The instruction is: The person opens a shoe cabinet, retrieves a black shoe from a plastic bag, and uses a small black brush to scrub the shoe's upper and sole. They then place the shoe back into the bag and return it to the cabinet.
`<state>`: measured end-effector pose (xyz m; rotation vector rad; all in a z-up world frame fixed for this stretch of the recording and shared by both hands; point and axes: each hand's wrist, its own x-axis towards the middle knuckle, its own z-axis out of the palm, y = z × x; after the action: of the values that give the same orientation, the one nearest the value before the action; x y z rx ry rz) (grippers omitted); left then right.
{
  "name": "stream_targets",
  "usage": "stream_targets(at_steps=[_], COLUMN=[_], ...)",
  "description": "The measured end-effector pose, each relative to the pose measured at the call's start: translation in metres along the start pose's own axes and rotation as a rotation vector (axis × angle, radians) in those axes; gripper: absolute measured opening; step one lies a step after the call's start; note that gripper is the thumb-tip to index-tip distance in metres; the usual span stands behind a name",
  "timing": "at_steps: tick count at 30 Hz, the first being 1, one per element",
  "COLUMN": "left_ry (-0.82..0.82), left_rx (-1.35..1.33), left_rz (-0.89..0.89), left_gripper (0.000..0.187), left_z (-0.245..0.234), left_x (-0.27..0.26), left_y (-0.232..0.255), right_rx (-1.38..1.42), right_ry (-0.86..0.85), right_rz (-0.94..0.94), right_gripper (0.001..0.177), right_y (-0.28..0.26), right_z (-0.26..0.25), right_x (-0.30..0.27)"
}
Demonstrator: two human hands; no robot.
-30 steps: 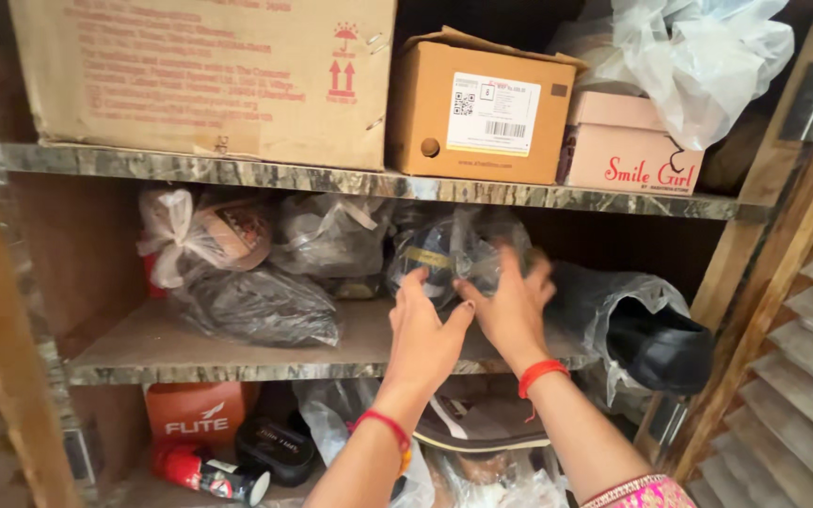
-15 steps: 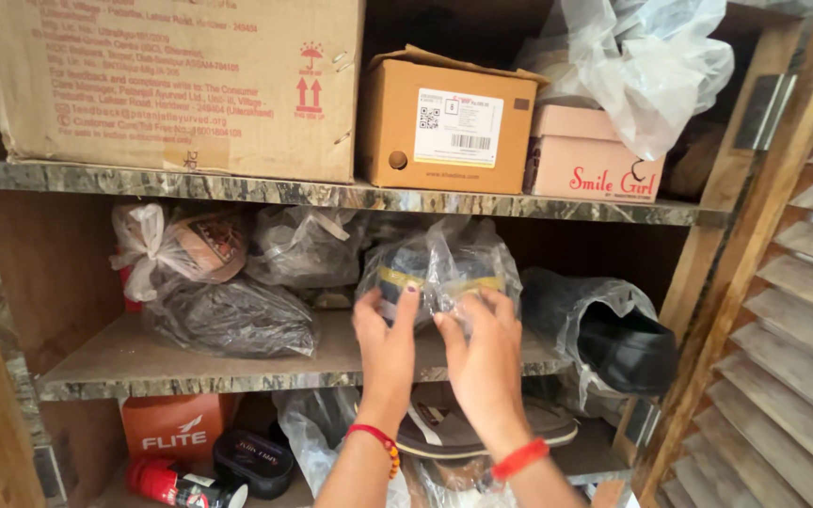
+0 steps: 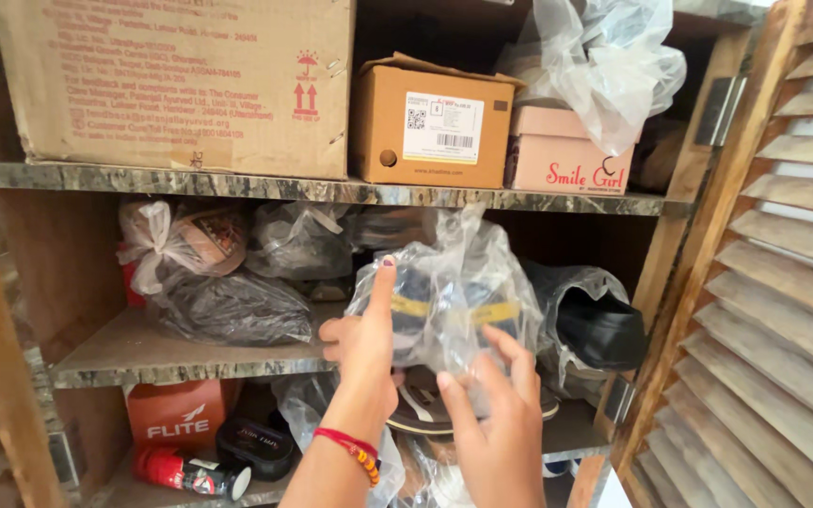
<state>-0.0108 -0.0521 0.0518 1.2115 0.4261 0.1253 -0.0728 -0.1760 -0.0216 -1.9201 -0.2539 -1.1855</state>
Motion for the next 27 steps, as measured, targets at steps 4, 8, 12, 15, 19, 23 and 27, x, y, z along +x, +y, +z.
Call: stream_targets(at_steps=[4,8,12,15,19,23,27], left_ry=[-0.028,-0.053,-0.073,-0.057,-0.078,-0.091,-0.090], left_rx=[-0.021,-0.091,-0.103,-0.067,-0.039,-0.007,0.052], left_rz=[-0.012,-0.001,0.043,0.074,0.089,0.104,0.243], left_gripper=[0.138,0.124,0.115,0.111,0.111,0.109,0.109], left_z=[-0.003,-0.008,-0.014,-0.016,-0.019,-0.022,-0.028], left_x=[-0.013,-0.020,-0.019,-0.018,-0.018,-0.020,-0.029], left_y=[0.006,-0.004,-0.015,-0.022,-0.032,-0.041,-0.042], right_rx=[-0.018,0.048,0.369,0.546,0.379,0.434,0.470], right_ry=[0.012,-0.047,-0.062,0.241,0.232,0.130,-0.006], right_rz=[-0.083,-0.101,-0.042,0.626,0.889,0.979,0.974], right_gripper=[0.022,0.023,0.045,0.059,0.075,0.091,0.091], right_y=[0.013,0.031,0.040,0.031,0.011,-0.004,-0.011], right_z=[-0.011,-0.015,-0.024,-0.024,-0.032,-0.040,-0.033], right_x=[-0.020,-0.041,-0.044,-0.024,0.028,0.048,0.042])
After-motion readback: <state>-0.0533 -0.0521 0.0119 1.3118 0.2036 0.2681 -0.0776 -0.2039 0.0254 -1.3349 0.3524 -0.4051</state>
